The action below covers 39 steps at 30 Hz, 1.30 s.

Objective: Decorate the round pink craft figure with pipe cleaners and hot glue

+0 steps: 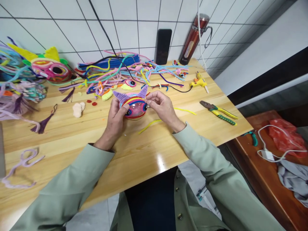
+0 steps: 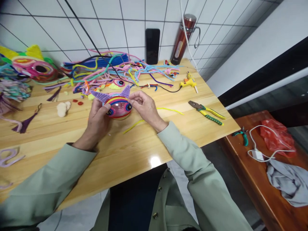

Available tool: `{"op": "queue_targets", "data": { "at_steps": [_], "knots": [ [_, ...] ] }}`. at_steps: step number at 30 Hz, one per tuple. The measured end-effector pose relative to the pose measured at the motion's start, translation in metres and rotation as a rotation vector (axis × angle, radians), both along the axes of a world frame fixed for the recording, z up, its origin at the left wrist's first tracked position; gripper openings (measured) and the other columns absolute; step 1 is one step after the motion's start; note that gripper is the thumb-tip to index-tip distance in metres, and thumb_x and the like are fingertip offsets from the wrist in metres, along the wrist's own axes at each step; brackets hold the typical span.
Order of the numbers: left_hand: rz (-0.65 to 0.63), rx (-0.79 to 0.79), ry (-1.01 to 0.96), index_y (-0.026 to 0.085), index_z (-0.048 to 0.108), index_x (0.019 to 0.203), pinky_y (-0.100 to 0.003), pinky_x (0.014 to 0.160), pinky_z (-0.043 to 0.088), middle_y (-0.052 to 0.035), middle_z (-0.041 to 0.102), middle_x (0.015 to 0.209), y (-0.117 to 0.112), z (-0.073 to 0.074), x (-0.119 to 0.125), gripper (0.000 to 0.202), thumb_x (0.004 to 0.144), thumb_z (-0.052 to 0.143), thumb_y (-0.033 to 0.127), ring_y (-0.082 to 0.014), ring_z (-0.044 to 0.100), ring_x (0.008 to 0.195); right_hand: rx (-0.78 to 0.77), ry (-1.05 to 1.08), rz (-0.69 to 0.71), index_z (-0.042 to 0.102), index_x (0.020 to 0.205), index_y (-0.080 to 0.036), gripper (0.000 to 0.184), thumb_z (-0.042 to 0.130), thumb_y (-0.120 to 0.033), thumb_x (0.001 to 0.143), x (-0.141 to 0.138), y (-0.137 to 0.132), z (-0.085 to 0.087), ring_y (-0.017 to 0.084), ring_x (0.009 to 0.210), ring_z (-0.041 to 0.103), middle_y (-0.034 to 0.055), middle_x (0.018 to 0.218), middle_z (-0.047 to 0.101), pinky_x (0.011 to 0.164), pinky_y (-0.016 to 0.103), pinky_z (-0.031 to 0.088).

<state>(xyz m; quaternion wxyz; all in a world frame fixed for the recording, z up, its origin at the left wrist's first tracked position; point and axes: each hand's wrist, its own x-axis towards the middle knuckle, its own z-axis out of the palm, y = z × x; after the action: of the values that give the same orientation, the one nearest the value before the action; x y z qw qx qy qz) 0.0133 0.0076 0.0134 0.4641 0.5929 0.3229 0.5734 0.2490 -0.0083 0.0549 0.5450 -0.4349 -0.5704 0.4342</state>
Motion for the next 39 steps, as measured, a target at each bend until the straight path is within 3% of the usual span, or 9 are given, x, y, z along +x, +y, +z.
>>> {"op": "queue_targets", "data": {
  "at_steps": [3,7,11,16,19,24,33,39],
  "knots": [
    [-0.009,-0.071,-0.077,0.033,0.076,0.149,-0.054,0.142,0.055,-0.0061,0.08,0.162,0.002,0.0,-0.002,0.064,0.098,0.097,0.065,-0.0361,0.072,0.158,0.03,-0.035,0.007,0.081,0.109,-0.026,0.029,0.092,-0.051,0.099,-0.002,0.001,-0.003,0.02,0.101,0.083,0.0021,0.107,0.088,0.098,0.037,0.072],
    [0.004,-0.077,-0.083,0.033,0.079,0.146,-0.051,0.139,0.058,-0.0047,0.082,0.157,0.001,0.002,-0.003,0.06,0.097,0.097,0.062,-0.0338,0.075,0.153,0.119,-0.156,-0.004,0.086,0.116,-0.025,0.014,0.079,-0.034,0.108,-0.005,-0.001,-0.004,0.021,0.103,0.083,0.0035,0.113,0.089,0.098,0.037,0.071],
    [0.003,-0.09,-0.103,0.034,0.08,0.146,-0.048,0.135,0.061,-0.0042,0.083,0.155,0.0,0.003,-0.003,0.059,0.097,0.098,0.062,-0.032,0.076,0.15,0.235,-0.349,-0.062,0.09,0.123,-0.024,0.026,0.069,-0.019,0.109,-0.006,-0.008,0.0,0.021,0.1,0.081,0.0054,0.12,0.09,0.097,0.037,0.069],
    [-0.001,-0.096,-0.116,0.034,0.079,0.147,-0.046,0.136,0.06,-0.0038,0.082,0.157,0.0,0.002,-0.003,0.06,0.098,0.098,0.064,-0.0311,0.076,0.152,0.467,-0.553,-0.081,0.091,0.132,-0.024,0.029,0.067,-0.02,0.116,-0.007,-0.014,0.002,0.026,0.122,0.082,0.0095,0.128,0.09,0.114,0.044,0.069],
    [-0.032,-0.086,-0.114,0.035,0.077,0.15,-0.044,0.135,0.06,-0.004,0.08,0.159,0.0,-0.002,-0.004,0.06,0.101,0.097,0.064,-0.0302,0.075,0.152,0.55,-0.643,-0.09,0.089,0.14,-0.024,0.032,0.066,-0.021,0.118,-0.007,-0.016,-0.001,0.027,0.125,0.082,0.011,0.131,0.089,0.115,0.044,0.069],
    [-0.045,-0.069,-0.103,0.036,0.075,0.149,-0.04,0.129,0.06,-0.0029,0.08,0.151,0.0,-0.008,-0.003,0.051,0.107,0.092,0.061,-0.0272,0.076,0.145,0.579,-0.725,-0.131,0.086,0.144,-0.026,0.031,0.068,-0.021,0.119,-0.005,-0.018,-0.005,0.028,0.125,0.082,0.0115,0.131,0.088,0.114,0.044,0.069],
    [-0.056,-0.005,-0.03,0.035,0.071,0.145,-0.047,0.13,0.061,-0.0053,0.078,0.153,0.001,-0.009,-0.004,0.049,0.111,0.086,0.066,-0.0307,0.075,0.146,0.572,-0.795,-0.167,0.088,0.141,-0.027,0.029,0.067,-0.025,0.121,-0.005,-0.022,-0.002,0.028,0.122,0.082,0.0114,0.128,0.088,0.108,0.042,0.069],
    [-0.052,-0.071,-0.079,0.035,0.074,0.148,-0.048,0.131,0.06,-0.0059,0.079,0.154,-0.002,-0.006,-0.001,0.059,0.102,0.091,0.068,-0.0335,0.074,0.148,0.544,-0.754,-0.167,0.089,0.138,-0.029,0.028,0.07,-0.024,0.118,-0.004,-0.024,0.0,0.029,0.121,0.083,0.0107,0.125,0.089,0.106,0.044,0.071]
  ]
}}
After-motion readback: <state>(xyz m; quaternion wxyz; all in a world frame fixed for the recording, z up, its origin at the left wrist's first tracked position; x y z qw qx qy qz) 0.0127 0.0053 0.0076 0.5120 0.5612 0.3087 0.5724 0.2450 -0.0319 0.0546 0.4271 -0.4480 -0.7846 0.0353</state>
